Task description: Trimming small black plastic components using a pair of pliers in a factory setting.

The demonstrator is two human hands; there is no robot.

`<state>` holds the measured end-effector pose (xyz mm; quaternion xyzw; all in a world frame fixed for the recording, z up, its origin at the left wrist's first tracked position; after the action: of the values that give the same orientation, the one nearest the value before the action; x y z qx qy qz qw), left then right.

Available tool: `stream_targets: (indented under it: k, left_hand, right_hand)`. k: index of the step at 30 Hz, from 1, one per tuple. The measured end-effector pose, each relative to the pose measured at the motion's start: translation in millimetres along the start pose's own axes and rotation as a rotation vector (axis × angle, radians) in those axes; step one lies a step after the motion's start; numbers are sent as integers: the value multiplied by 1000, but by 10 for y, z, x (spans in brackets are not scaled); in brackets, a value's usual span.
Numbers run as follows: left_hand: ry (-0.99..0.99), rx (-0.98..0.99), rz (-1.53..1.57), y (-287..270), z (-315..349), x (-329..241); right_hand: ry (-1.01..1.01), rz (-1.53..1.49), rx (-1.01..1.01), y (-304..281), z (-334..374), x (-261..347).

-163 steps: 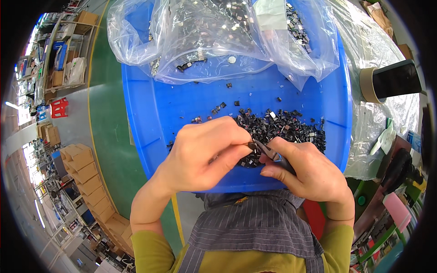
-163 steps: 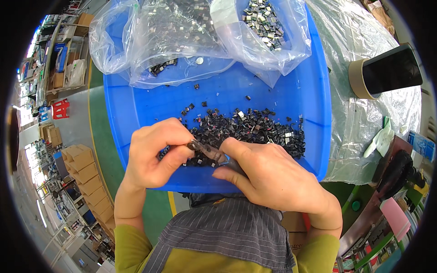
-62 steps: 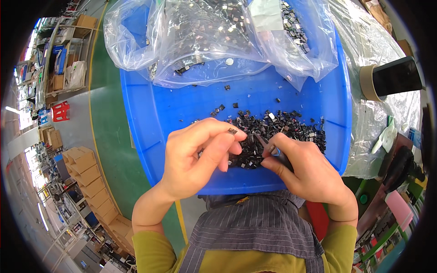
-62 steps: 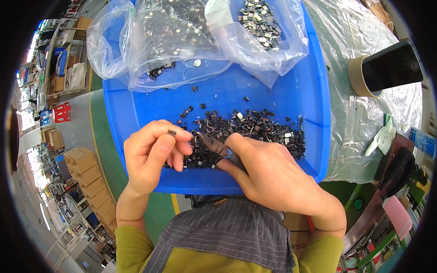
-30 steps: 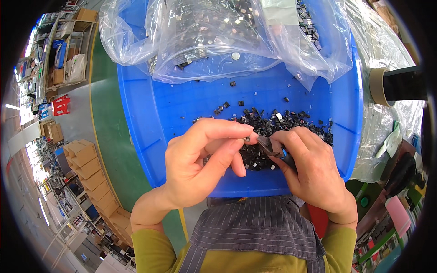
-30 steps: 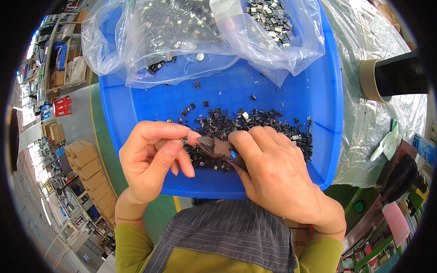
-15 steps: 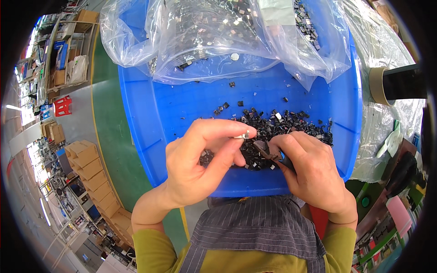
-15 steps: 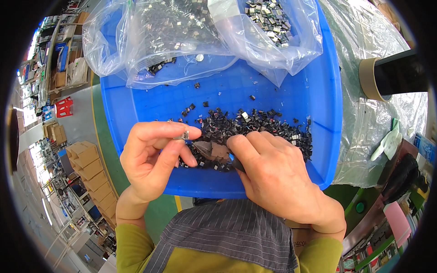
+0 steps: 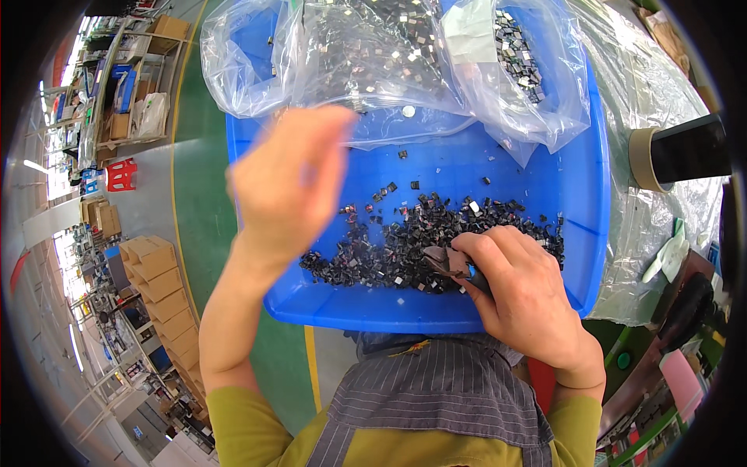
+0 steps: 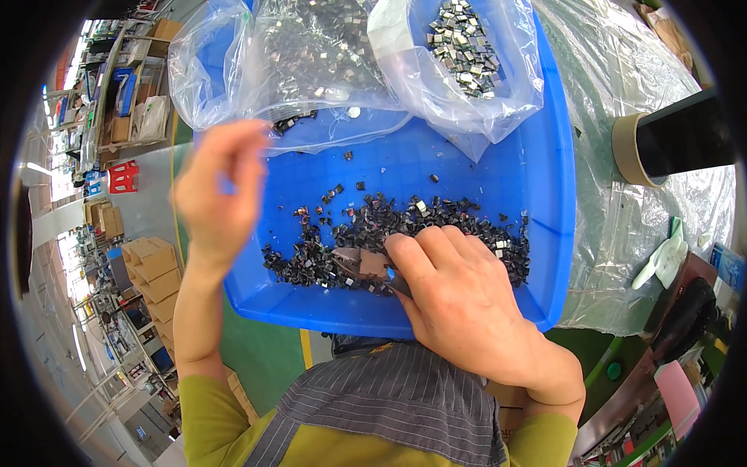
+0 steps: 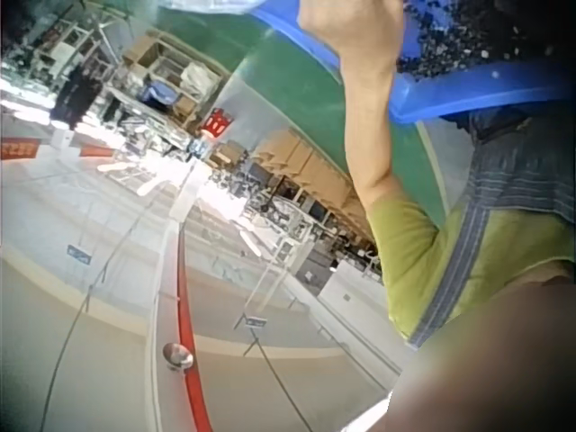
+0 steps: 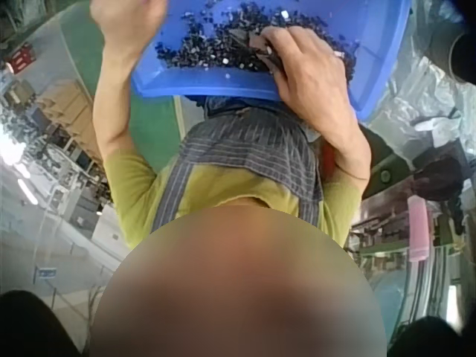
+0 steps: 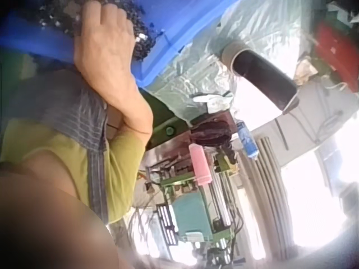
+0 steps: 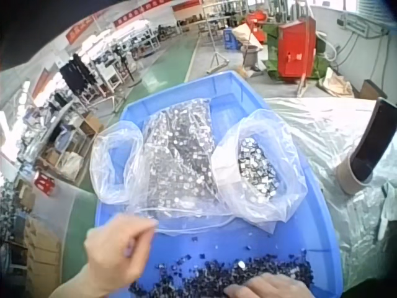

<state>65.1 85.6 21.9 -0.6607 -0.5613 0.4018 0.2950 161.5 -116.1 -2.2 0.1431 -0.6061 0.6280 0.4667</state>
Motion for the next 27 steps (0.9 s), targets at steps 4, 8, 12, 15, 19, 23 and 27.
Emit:
stream_targets:
  k: [4, 8, 12, 15, 19, 23, 27]
  left_hand:
    - [-3, 315, -210, 541, 50, 206]
    - [-97, 504, -340, 683, -33, 313]
    - [-123, 482, -328, 687, 30, 321]
    - [-115, 365, -314, 620, 79, 280]
    - [-90, 355, -359, 620, 133, 370]
    - [-154, 347, -230, 653, 124, 402]
    - [-125, 340, -178, 662, 137, 405]
  right_hand:
    - [-36, 24, 2, 6, 14, 11]
    - [-43, 17, -23, 7, 19, 7]
    - [-55, 16, -28, 20, 31, -8]
    - [-72, 34, -18, 38, 33, -14]
    - [-66, 33, -35, 42, 22, 1]
    - [-33, 40, -55, 40, 4, 23]
    - [-6, 63, -59, 41, -5, 31]
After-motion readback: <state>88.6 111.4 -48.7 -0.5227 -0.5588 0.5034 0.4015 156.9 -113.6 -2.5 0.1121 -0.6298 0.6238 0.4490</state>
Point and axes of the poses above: each hand's wrist, its own z-axis away from the middle knuckle, its own y-axis out of the palm, x = y × z, the point moved 4 cm from there along -z, towards the middle knuckle, and after that the axes turned 11 degrees about y, right-handed, at the moved point
